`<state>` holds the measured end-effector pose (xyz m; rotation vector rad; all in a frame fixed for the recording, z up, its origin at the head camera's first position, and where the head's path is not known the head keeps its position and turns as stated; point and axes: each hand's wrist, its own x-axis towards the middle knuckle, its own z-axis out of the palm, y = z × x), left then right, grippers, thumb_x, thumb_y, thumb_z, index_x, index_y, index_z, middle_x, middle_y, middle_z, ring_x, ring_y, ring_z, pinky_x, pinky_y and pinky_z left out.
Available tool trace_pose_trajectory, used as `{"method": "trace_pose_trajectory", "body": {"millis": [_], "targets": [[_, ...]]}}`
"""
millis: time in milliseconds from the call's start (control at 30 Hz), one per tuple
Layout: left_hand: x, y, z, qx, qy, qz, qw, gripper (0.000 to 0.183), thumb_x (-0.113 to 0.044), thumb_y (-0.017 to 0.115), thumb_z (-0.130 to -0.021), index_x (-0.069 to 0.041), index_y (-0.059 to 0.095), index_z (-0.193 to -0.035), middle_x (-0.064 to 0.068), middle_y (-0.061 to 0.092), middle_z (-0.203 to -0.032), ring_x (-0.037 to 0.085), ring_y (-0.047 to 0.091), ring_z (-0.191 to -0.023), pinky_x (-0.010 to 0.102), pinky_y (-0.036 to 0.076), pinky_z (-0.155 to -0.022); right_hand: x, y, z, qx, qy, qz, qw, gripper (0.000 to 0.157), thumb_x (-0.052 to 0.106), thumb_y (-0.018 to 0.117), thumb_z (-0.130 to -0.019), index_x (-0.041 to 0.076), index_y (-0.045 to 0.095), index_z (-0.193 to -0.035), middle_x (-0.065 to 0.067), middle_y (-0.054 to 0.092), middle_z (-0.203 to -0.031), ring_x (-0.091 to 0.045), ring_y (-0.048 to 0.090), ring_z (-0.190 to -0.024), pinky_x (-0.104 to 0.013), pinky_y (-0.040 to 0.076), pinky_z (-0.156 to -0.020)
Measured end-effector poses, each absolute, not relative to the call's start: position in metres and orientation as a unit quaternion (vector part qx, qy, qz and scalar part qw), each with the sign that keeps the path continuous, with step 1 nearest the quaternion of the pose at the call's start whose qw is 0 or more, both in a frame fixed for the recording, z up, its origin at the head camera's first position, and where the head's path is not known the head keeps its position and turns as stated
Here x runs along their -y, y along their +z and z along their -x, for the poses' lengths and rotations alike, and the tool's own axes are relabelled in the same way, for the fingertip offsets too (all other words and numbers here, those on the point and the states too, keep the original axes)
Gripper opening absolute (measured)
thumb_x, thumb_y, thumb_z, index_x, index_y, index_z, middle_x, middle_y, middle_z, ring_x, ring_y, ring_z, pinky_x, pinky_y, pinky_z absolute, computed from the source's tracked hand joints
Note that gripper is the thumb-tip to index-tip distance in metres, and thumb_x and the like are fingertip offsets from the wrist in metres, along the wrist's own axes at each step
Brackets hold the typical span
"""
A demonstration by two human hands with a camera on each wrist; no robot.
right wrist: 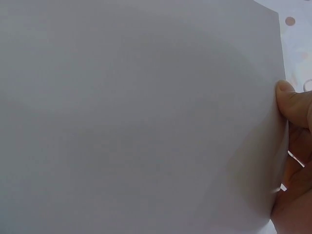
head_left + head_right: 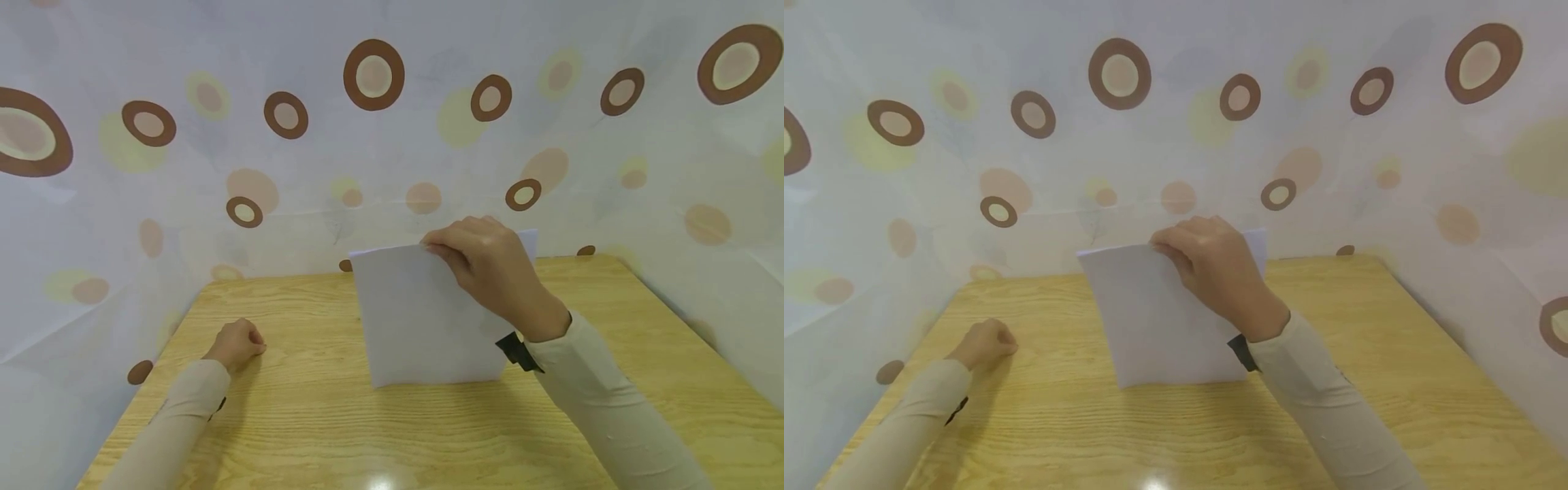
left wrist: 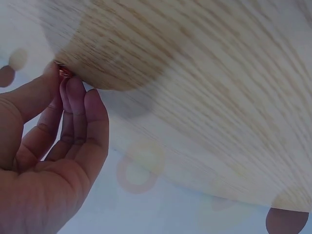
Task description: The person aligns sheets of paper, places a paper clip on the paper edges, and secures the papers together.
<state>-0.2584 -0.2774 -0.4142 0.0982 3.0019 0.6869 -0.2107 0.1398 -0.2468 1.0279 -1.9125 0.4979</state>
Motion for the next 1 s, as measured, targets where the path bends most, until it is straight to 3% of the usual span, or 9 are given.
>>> {"method": "trace_pose_trajectory", "body": {"millis": [300,600,767,1000], "targets": [[0.271,-0.410,0.258,-0.978,0.200,-0.052,0.020,0.013,-0.002,0.066,-0.084,0.001,0.064,-0.071,0.011,0.066,-0.077,0.023,0.058,-0.071,0.043,0.050,-0.070,-0.143,-0.245,0.210,0.770,0.202,-0.412,0.443,0.008,0.007,0.075,-0.082,0.005,0.074,-0.090,-0.004,0.071,-0.079,-0.017,0.063,-0.069,-0.034,0.049,-0.067],[0.265,-0.413,0.258,-0.978,0.196,-0.048,0.058,0.011,-0.005,0.060,-0.092,0.004,0.060,-0.085,0.016,0.064,-0.091,0.027,0.059,-0.083,0.046,0.050,-0.078,-0.143,-0.244,0.211,0.769,0.207,-0.414,0.441,0.008,0.007,0.075,-0.082,0.005,0.074,-0.090,-0.004,0.071,-0.079,-0.018,0.063,-0.069,-0.034,0.048,-0.068],[0.248,-0.417,0.253,-0.971,0.223,-0.083,0.040,0.008,-0.004,0.062,-0.091,0.004,0.064,-0.090,0.014,0.064,-0.091,0.025,0.060,-0.082,0.042,0.052,-0.073,-0.142,-0.246,0.211,0.766,0.208,-0.417,0.442,0.008,0.006,0.075,-0.082,0.005,0.073,-0.090,-0.004,0.071,-0.079,-0.017,0.063,-0.069,-0.035,0.049,-0.068],[0.214,-0.413,0.244,-0.961,0.236,-0.143,0.021,0.007,-0.004,0.063,-0.091,-0.002,0.069,-0.093,0.007,0.066,-0.093,0.021,0.062,-0.086,0.040,0.052,-0.077,-0.142,-0.247,0.211,0.765,0.211,-0.417,0.443,0.008,0.006,0.075,-0.082,0.005,0.073,-0.089,-0.004,0.071,-0.078,-0.016,0.062,-0.068,-0.035,0.049,-0.068]]}}
